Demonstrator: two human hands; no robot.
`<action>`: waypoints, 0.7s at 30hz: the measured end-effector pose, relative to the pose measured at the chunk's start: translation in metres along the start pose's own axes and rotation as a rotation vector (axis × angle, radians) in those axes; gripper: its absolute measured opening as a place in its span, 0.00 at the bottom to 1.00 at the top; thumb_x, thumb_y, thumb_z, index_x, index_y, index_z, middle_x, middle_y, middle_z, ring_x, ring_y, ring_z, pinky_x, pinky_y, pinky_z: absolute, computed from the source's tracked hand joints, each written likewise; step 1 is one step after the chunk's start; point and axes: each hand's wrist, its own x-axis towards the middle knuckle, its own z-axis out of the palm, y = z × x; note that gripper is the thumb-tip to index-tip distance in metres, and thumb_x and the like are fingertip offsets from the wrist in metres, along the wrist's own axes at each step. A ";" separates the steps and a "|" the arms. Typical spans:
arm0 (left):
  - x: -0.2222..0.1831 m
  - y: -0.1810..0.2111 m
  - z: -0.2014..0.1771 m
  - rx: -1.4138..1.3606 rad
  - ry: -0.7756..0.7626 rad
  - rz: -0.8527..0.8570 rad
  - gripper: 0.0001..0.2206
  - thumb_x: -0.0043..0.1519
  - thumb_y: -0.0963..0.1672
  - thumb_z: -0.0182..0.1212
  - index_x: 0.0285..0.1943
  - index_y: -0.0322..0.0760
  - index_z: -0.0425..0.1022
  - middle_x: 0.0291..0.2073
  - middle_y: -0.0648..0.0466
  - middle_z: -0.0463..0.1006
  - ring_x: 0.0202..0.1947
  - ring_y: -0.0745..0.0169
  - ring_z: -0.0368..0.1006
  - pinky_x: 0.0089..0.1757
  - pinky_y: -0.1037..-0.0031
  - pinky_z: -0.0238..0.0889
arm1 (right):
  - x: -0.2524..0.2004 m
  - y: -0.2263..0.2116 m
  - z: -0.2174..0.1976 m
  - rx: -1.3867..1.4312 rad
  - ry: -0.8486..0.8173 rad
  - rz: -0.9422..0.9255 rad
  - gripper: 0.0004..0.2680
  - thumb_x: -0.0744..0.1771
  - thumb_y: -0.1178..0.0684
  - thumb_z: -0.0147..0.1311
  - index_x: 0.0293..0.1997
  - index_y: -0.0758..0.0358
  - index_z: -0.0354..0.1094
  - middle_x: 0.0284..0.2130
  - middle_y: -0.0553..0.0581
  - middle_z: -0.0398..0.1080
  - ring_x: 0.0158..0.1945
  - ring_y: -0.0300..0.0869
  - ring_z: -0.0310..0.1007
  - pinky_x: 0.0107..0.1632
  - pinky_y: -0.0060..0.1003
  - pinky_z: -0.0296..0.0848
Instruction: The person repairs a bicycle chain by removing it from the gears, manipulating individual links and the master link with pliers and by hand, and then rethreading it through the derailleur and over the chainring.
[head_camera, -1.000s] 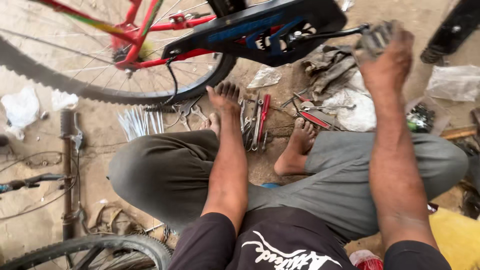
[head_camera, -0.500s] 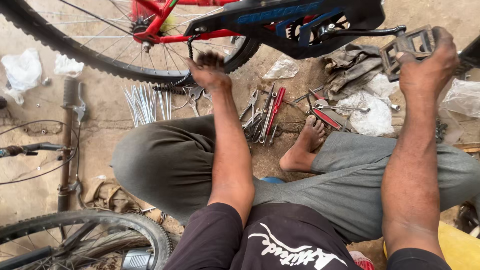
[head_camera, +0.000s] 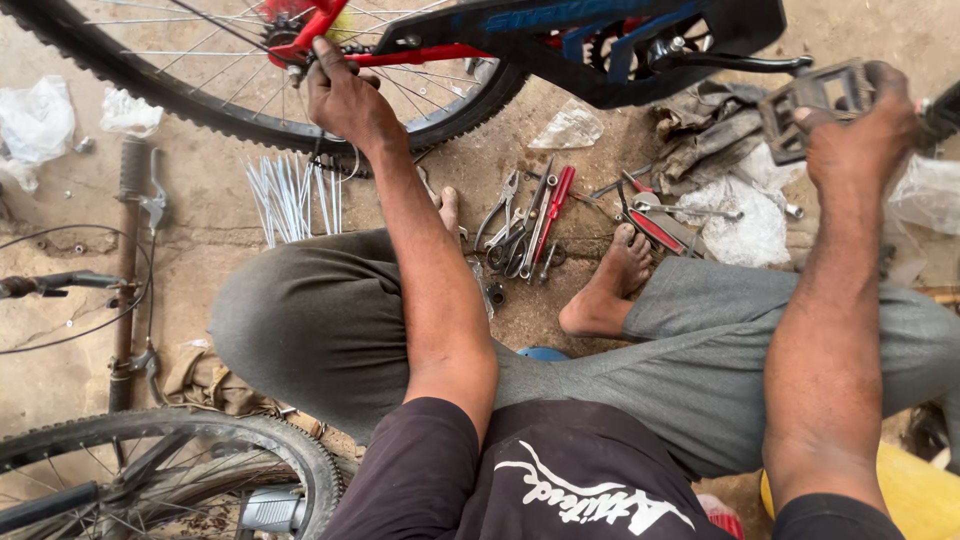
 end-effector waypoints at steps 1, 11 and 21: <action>-0.005 -0.001 0.001 -0.045 -0.004 -0.012 0.16 0.69 0.49 0.57 0.33 0.32 0.76 0.20 0.57 0.70 0.18 0.72 0.64 0.21 0.76 0.60 | -0.004 -0.001 0.002 0.058 -0.021 0.057 0.25 0.66 0.54 0.69 0.69 0.66 0.62 0.62 0.66 0.69 0.63 0.51 0.71 0.62 0.47 0.71; -0.028 -0.010 0.007 -0.189 -0.014 -0.066 0.12 0.63 0.47 0.64 0.37 0.30 0.78 0.29 0.52 0.76 0.32 0.62 0.74 0.35 0.64 0.74 | -0.019 -0.014 0.069 -0.042 -0.319 0.217 0.24 0.61 0.51 0.71 0.60 0.66 0.66 0.54 0.61 0.70 0.54 0.47 0.73 0.52 0.42 0.76; -0.022 -0.043 -0.003 -0.731 0.155 -0.552 0.20 0.63 0.54 0.59 0.32 0.35 0.64 0.22 0.55 0.65 0.25 0.58 0.70 0.34 0.53 0.79 | -0.047 -0.017 0.122 -0.198 -0.399 0.018 0.29 0.61 0.50 0.73 0.67 0.68 0.62 0.51 0.69 0.73 0.54 0.56 0.73 0.59 0.50 0.70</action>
